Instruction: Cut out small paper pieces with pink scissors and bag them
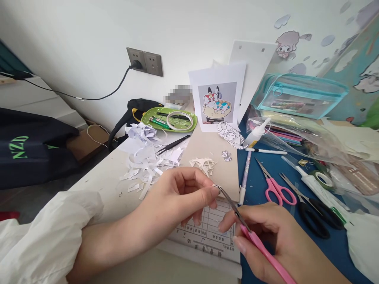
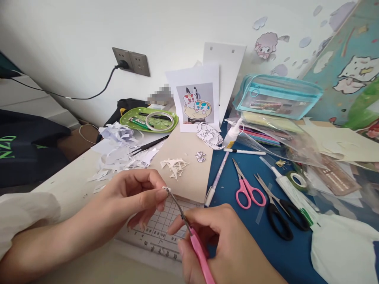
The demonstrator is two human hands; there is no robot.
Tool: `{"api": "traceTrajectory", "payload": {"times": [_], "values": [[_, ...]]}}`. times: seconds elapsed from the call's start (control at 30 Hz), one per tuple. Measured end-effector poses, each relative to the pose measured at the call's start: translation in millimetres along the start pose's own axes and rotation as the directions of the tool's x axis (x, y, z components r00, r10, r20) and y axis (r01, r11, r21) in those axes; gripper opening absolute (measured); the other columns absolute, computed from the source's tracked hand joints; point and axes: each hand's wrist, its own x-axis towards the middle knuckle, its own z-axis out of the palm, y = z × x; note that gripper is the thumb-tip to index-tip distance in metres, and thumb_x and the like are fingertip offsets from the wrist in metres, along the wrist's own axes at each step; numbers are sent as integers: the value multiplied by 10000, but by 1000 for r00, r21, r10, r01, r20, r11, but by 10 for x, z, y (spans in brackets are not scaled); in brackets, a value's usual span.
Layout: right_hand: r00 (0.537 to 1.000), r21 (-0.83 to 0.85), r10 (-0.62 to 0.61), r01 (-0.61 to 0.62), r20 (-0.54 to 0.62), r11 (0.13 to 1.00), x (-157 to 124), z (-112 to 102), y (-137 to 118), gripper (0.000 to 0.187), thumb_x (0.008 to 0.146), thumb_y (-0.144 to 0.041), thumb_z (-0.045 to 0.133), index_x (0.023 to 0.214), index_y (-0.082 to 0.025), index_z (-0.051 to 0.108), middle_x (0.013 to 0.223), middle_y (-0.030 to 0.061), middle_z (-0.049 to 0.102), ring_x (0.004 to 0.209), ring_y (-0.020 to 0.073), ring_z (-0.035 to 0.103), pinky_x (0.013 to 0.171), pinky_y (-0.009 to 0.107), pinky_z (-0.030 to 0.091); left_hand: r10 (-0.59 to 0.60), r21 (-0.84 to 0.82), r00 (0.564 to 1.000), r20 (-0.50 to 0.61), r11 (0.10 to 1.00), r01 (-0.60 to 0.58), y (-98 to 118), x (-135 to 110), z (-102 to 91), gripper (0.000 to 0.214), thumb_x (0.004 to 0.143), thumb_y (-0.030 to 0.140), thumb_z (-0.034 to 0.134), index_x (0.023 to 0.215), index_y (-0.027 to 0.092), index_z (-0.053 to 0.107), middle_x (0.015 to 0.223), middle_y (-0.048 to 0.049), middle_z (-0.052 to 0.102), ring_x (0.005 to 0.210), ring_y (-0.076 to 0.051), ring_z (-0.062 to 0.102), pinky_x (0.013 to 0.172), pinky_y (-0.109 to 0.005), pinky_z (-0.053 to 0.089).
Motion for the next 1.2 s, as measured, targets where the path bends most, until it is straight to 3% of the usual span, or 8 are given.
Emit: {"api": "traceTrajectory", "payload": {"times": [0.13,0.3,0.5,1.2], "values": [[999,-106,-27,23,-34,994,10,4,22,189,680,-115,562,814,-171,683,513,-50,450,454,82,385,423,171,340,11,2,1000,-7,1000,-11,-2,0,-16,178,792,274,658,685,149,590,578,47,588,402,-27,445,351,-108,319],[995,-212,-63,44,-82,976,-5,-7,95,221,715,-132,557,865,-193,708,518,-26,523,460,104,455,425,175,392,8,-15,1000,6,1000,-8,-11,-10,-22,182,783,279,675,685,154,587,573,52,584,414,-29,453,361,-106,327],[986,-318,-153,126,-64,940,8,-26,157,200,736,-164,580,873,-213,717,487,-22,561,423,116,506,398,169,421,14,-63,1000,11,998,-13,-3,-9,-18,195,761,282,702,675,159,578,573,55,587,419,-36,473,388,-121,364],[991,-310,-107,76,-85,948,-1,-6,179,180,716,-195,605,848,-221,726,469,-25,550,419,113,487,374,167,392,7,-81,1000,-8,997,-8,-16,-15,-22,165,759,230,689,658,159,580,529,68,561,408,-31,473,389,-111,373]]}}
